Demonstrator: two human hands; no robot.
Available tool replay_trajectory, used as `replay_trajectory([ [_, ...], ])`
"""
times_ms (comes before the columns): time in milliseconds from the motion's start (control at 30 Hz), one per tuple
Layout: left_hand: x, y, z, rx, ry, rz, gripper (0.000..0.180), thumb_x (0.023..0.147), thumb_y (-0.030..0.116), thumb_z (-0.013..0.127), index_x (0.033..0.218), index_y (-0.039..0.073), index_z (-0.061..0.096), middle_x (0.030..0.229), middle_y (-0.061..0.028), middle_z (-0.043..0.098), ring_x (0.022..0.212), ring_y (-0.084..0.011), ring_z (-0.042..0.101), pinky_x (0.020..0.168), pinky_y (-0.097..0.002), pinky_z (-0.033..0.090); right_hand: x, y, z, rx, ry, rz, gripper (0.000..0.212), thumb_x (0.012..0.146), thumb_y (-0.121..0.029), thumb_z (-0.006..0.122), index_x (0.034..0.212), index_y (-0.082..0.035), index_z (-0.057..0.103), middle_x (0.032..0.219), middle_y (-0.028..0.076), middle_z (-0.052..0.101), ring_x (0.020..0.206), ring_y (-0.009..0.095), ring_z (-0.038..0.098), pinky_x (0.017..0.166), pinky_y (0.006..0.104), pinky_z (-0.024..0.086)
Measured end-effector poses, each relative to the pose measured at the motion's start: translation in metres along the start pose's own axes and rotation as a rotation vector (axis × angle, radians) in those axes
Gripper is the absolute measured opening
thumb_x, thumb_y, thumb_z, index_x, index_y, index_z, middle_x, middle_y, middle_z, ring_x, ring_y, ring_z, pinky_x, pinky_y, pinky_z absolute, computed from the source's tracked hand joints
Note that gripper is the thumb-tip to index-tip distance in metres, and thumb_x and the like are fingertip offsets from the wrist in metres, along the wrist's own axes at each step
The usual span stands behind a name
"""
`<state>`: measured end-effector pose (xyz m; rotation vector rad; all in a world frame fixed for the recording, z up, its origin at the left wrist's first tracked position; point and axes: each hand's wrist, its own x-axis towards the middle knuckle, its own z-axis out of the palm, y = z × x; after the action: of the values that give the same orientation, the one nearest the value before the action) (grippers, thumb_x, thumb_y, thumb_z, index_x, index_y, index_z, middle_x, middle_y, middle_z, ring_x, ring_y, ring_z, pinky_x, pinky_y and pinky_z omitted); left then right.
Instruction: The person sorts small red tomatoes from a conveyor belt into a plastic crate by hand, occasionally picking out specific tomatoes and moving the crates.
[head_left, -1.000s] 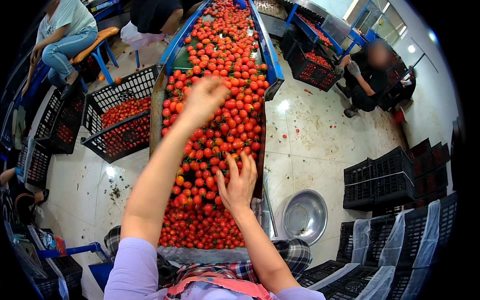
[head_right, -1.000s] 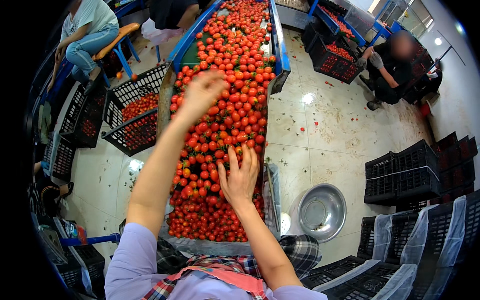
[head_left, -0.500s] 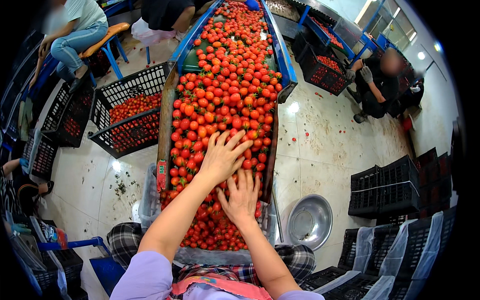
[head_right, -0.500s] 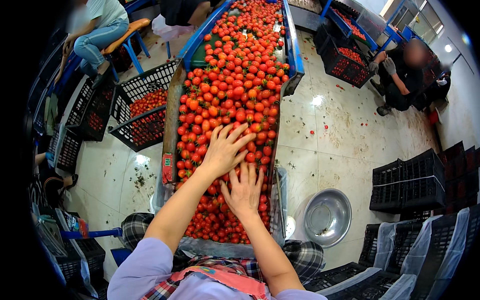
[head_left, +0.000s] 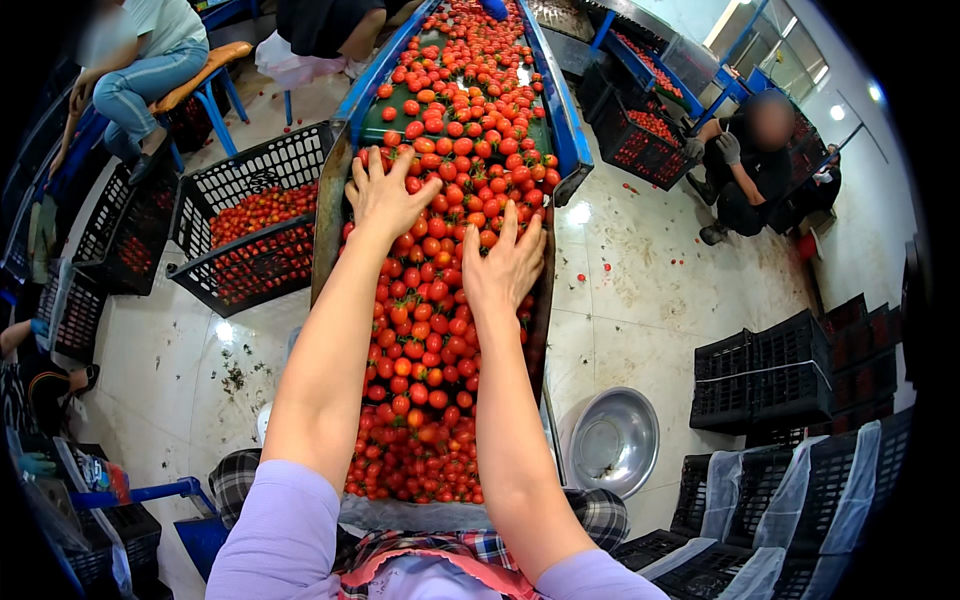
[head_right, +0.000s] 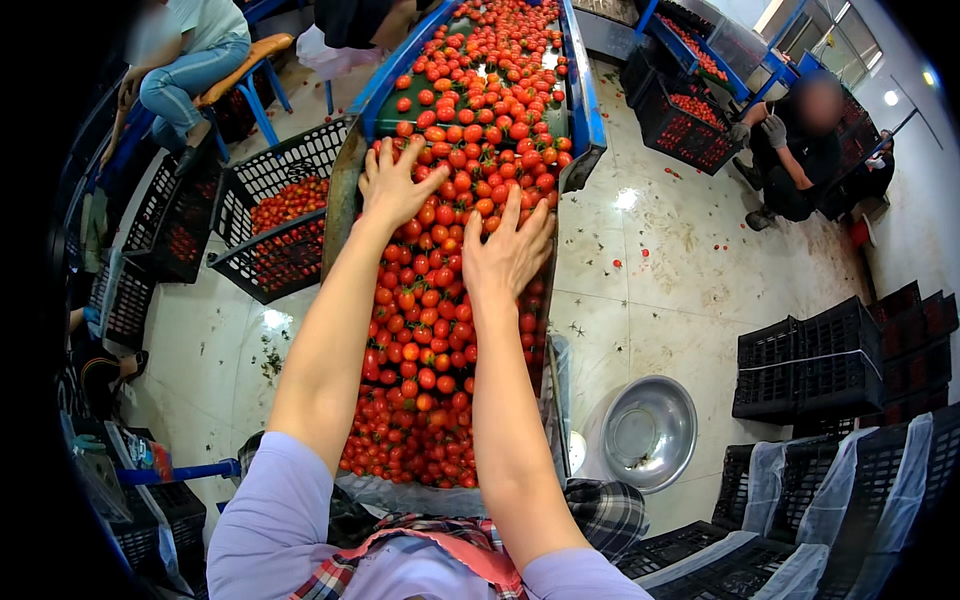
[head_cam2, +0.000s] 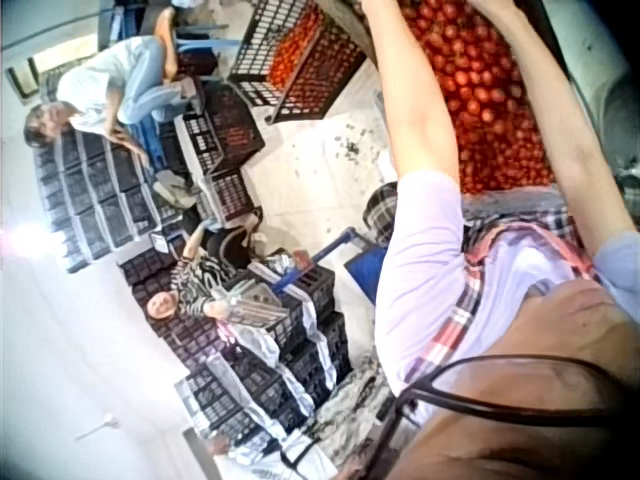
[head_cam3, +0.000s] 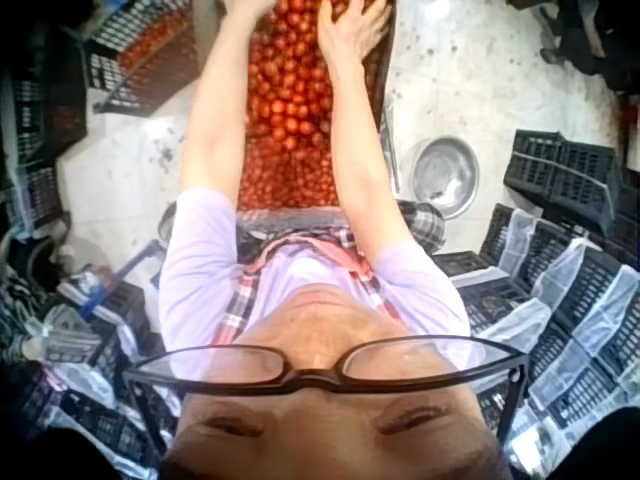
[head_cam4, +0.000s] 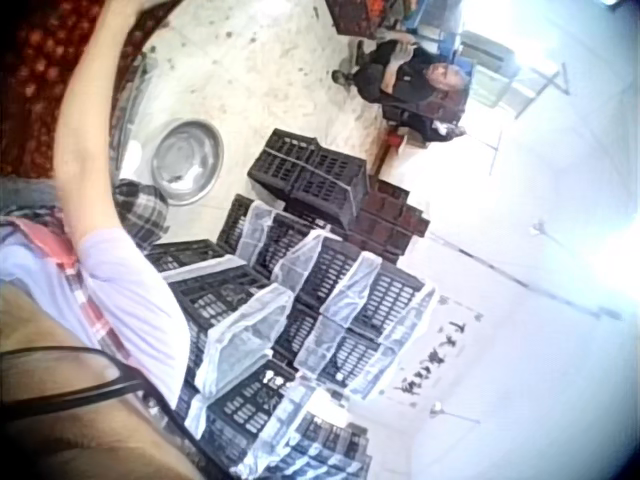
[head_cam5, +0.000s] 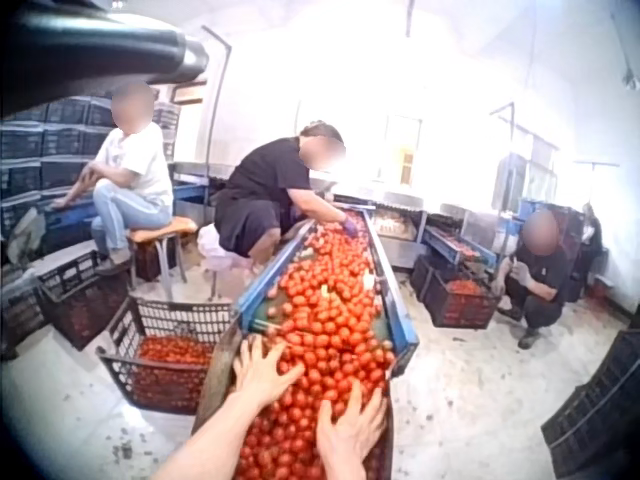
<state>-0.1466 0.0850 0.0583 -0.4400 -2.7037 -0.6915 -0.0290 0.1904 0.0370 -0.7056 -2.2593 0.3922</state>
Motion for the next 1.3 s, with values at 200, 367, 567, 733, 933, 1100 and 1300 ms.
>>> replay_trajectory([
  [200, -0.042, -0.004, 0.010, 0.024, 0.054, 0.123, 0.052, 0.079, 0.050, 0.056, 0.122, 0.022, 0.054, 0.134, -0.0157, 0.039, 0.126, -0.0348, 0.031, 0.096, -0.0565, 0.026, -0.017, 0.003, 0.006, -0.145, -0.080, -0.136, 0.057, 0.080, -0.042, 0.057, 0.129, -0.016, 0.045, 0.129, 0.014, 0.036, 0.115, 0.036, 0.035, 0.093, 0.0594, 0.031],
  [367, -0.083, -0.010, -0.005, -0.009, 0.035, 0.130, 0.048, 0.078, 0.042, 0.058, 0.120, 0.018, 0.055, 0.130, -0.0149, 0.042, 0.123, -0.0339, 0.034, 0.096, -0.0532, 0.027, -0.052, -0.002, -0.016, -0.106, -0.272, -0.067, 0.057, 0.084, -0.040, 0.053, 0.134, -0.018, 0.040, 0.133, 0.015, 0.032, 0.119, 0.039, 0.031, 0.096, 0.0583, 0.030],
  [567, -0.139, -0.002, -0.004, -0.022, -0.019, 0.238, 0.043, 0.080, 0.030, 0.060, 0.120, 0.016, 0.054, 0.127, -0.0138, 0.043, 0.122, -0.0295, 0.036, 0.097, -0.0463, 0.028, -0.094, 0.020, -0.043, -0.150, -0.379, -0.125, 0.061, 0.085, -0.044, 0.051, 0.137, -0.016, 0.035, 0.130, 0.022, 0.036, 0.121, 0.039, 0.033, 0.092, 0.0573, 0.033],
  [733, -0.158, -0.021, -0.034, -0.090, 0.015, 0.129, 0.043, 0.077, 0.025, 0.063, 0.119, 0.016, 0.055, 0.136, -0.0152, 0.034, 0.129, -0.0344, 0.025, 0.103, -0.0530, 0.021, -0.108, 0.000, -0.054, -0.059, -0.563, -0.225, 0.063, 0.086, -0.041, 0.052, 0.141, -0.021, 0.028, 0.127, 0.021, 0.037, 0.120, 0.039, 0.035, 0.090, 0.0582, 0.035],
  [933, -0.093, 0.000, -0.015, -0.051, 0.014, 0.079, 0.053, 0.085, 0.035, 0.057, 0.134, 0.018, 0.041, 0.146, -0.0177, 0.019, 0.134, -0.0380, 0.015, 0.105, -0.0551, 0.017, -0.055, 0.000, -0.055, 0.022, -0.174, -0.136, 0.059, 0.085, -0.038, 0.055, 0.136, -0.013, 0.037, 0.127, 0.027, 0.035, 0.120, 0.043, 0.033, 0.092, 0.0539, 0.035],
  [1100, -0.040, -0.003, 0.042, 0.013, -0.149, -0.067, 0.070, 0.076, 0.058, 0.057, 0.135, 0.023, 0.040, 0.145, -0.0212, 0.018, 0.132, -0.0400, 0.020, 0.101, -0.0603, 0.016, 0.003, 0.005, 0.023, 0.011, -0.254, 0.249, 0.063, 0.088, -0.043, 0.047, 0.142, -0.018, 0.026, 0.141, 0.026, 0.024, 0.129, 0.045, 0.024, 0.098, 0.0604, 0.025],
  [1300, -0.061, 0.008, 0.033, -0.036, 0.059, 0.205, 0.045, 0.080, 0.043, 0.058, 0.118, 0.019, 0.055, 0.124, -0.0085, 0.050, 0.118, -0.0289, 0.041, 0.098, -0.0549, 0.025, -0.007, 0.008, 0.012, -0.207, -0.218, -0.011, 0.048, 0.087, -0.040, 0.047, 0.131, -0.020, 0.045, 0.130, 0.019, 0.037, 0.118, 0.039, 0.034, 0.095, 0.0623, 0.025],
])
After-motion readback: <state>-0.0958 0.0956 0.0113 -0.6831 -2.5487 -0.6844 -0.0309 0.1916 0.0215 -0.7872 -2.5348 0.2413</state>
